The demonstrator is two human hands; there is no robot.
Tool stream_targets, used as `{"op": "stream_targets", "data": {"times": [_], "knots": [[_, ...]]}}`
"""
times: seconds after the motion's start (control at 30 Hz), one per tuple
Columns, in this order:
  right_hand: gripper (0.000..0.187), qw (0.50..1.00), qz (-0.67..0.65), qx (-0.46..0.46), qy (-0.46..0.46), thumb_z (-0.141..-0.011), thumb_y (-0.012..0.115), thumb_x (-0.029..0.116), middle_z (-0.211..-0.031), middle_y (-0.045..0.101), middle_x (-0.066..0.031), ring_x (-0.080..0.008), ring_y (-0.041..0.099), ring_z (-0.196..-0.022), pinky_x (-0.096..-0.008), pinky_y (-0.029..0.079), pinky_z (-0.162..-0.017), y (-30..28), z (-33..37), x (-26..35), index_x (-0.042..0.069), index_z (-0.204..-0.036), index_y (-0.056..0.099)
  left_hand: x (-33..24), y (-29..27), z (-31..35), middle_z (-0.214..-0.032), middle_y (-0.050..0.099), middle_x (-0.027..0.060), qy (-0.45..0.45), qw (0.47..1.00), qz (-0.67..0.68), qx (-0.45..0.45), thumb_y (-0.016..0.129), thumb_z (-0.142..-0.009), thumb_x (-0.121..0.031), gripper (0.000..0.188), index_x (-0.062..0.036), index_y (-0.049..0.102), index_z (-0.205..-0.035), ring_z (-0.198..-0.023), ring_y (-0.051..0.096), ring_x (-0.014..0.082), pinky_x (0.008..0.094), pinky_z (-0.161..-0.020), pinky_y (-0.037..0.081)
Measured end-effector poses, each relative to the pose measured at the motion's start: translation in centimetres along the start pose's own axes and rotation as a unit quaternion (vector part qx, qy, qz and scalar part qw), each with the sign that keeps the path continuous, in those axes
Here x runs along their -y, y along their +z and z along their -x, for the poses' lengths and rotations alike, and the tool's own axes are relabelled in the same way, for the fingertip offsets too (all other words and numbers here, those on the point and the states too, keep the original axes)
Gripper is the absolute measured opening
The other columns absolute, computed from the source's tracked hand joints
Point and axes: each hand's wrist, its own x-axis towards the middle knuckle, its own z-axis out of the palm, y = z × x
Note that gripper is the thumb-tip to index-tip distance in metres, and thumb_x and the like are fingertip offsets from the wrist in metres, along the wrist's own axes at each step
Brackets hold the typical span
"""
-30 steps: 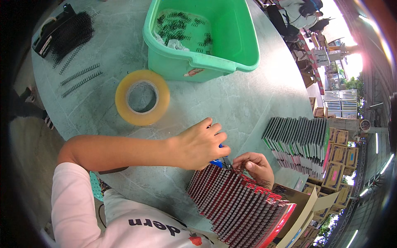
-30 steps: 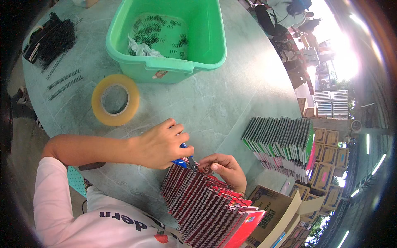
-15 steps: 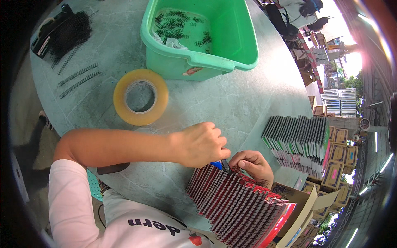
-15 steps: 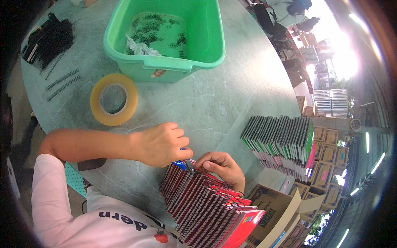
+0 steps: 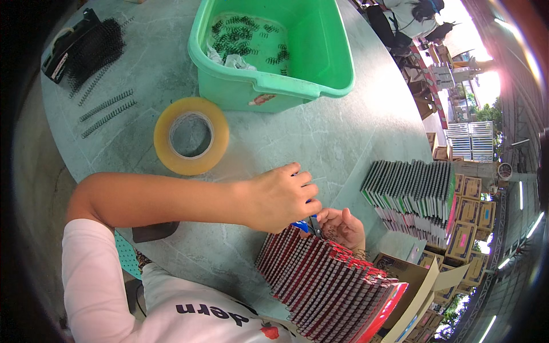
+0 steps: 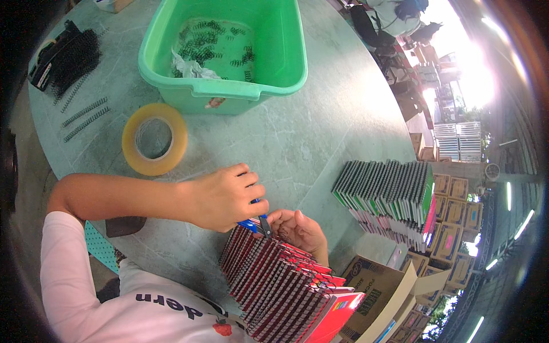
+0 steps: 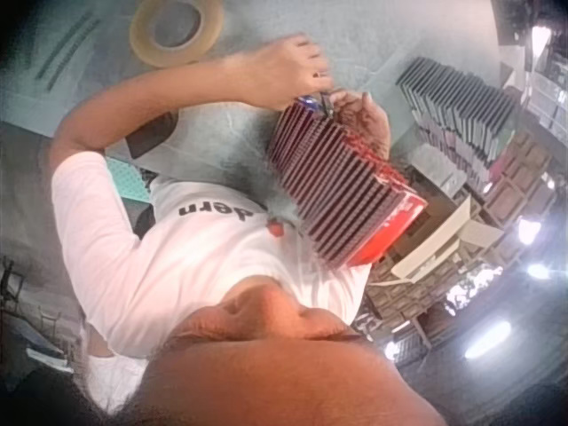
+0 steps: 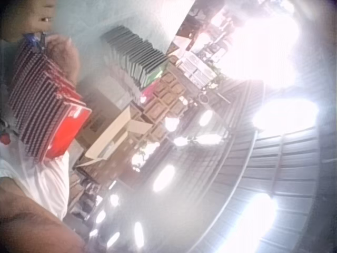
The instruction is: The person assembles notebooks by threading spiral bindings through pre-punched holes in paper and covers, then trimming the excess binding with blue pliers.
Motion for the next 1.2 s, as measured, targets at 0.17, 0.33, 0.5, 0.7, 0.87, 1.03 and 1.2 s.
{"op": "stream_targets", "data": {"times": [0.17, 0.33, 0.5, 0.7, 0.87, 1.03, 1.2], "knots": [[0.062, 0.998, 0.041, -0.044, -0.009, -0.093, 0.039, 0.048, -0.113, 0.055, -0.0258, -0.0316, 0.057, -0.103, -0.0416, 0.046, -0.089, -1.5, -0.2, -0.5, -0.009, -0.115, 0.048, -0.1, 0.2, -0.6, -0.073, 0.055, 0.0014, 0.022, 1.000, -0.009, -0.013, 0.068, -0.064, -0.022, 0.024, -0.0102, 0.058, -0.082, -0.072, 0.056, 0.0179, 0.0314, -0.065, 0.042], [0.064, 0.998, -0.055, 0.012, 0.001, -0.093, 0.040, 0.048, -0.110, 0.055, -0.0344, -0.0380, 0.059, -0.100, -0.0459, 0.049, -0.086, -1.9, -0.4, -1.0, -0.013, -0.111, 0.049, 0.0, -0.2, -0.6, -0.065, 0.054, 0.0006, 0.015, 0.997, -0.036, 0.066, 0.061, -0.070, -0.021, 0.012, -0.0109, 0.055, -0.074, -0.064, 0.057, 0.0173, 0.0308, -0.058, 0.041], [0.058, 0.998, 0.053, 0.008, -0.034, -0.093, 0.042, 0.042, -0.101, 0.059, -0.0354, -0.0395, 0.061, -0.097, -0.0466, 0.050, -0.084, 0.6, -0.3, -0.6, -0.013, -0.105, 0.053, -0.4, -0.4, -0.7, -0.064, 0.054, 0.0012, 0.030, 0.998, -0.042, 0.020, 0.060, -0.072, -0.021, 0.011, -0.0104, 0.055, -0.072, -0.060, 0.058, 0.0175, 0.0301, -0.053, 0.042], [0.055, 0.998, 0.066, 0.013, 0.000, -0.093, 0.043, 0.036, -0.099, 0.060, -0.0319, -0.0365, 0.062, -0.093, -0.0438, 0.048, -0.086, 0.8, -0.2, -0.5, -0.017, -0.103, 0.054, 0.7, -1.2, -2.2, -0.064, 0.057, 0.0033, 0.071, 0.991, -0.031, 0.113, 0.059, -0.075, -0.021, 0.013, -0.0090, 0.055, -0.071, -0.060, 0.059, 0.0187, 0.0296, -0.053, 0.043], [0.054, 0.998, 0.059, 0.006, -0.012, -0.092, 0.044, 0.035, -0.098, 0.061, -0.0305, -0.0349, 0.063, -0.090, -0.0429, 0.050, -0.084, 0.2, -0.1, -0.8, -0.017, -0.102, 0.054, 0.4, -1.0, -1.9, -0.067, 0.057, 0.0037, 0.037, 0.987, -0.024, 0.155, 0.060, -0.074, -0.021, 0.013, -0.0085, 0.056, -0.073, -0.064, 0.059, 0.0199, 0.0301, -0.058, 0.044], [0.060, 0.996, 0.087, -0.015, -0.014, -0.092, 0.043, 0.041, -0.099, 0.061, -0.0288, -0.0327, 0.062, -0.091, -0.0422, 0.049, -0.085, 0.2, 0.1, -0.7, -0.016, -0.105, 0.053, 0.7, -0.9, -1.4, -0.076, 0.057, 0.0030, 0.058, 0.998, 0.004, 0.034, 0.067, -0.066, -0.022, 0.022, -0.0087, 0.058, -0.081, -0.075, 0.057, 0.0194, 0.0323, -0.068, 0.044], [0.065, 0.996, 0.082, -0.033, -0.029, -0.093, 0.038, 0.046, -0.102, 0.061, -0.0276, -0.0315, 0.062, -0.095, -0.0413, 0.049, -0.085, 1.1, -0.2, -1.0, -0.016, -0.107, 0.052, 0.7, -0.1, -1.5, -0.077, 0.057, 0.0022, 0.064, 0.998, 0.013, 0.013, 0.070, -0.061, -0.024, 0.030, -0.0099, 0.060, -0.086, -0.078, 0.056, 0.0188, 0.0318, -0.069, 0.043]]}}
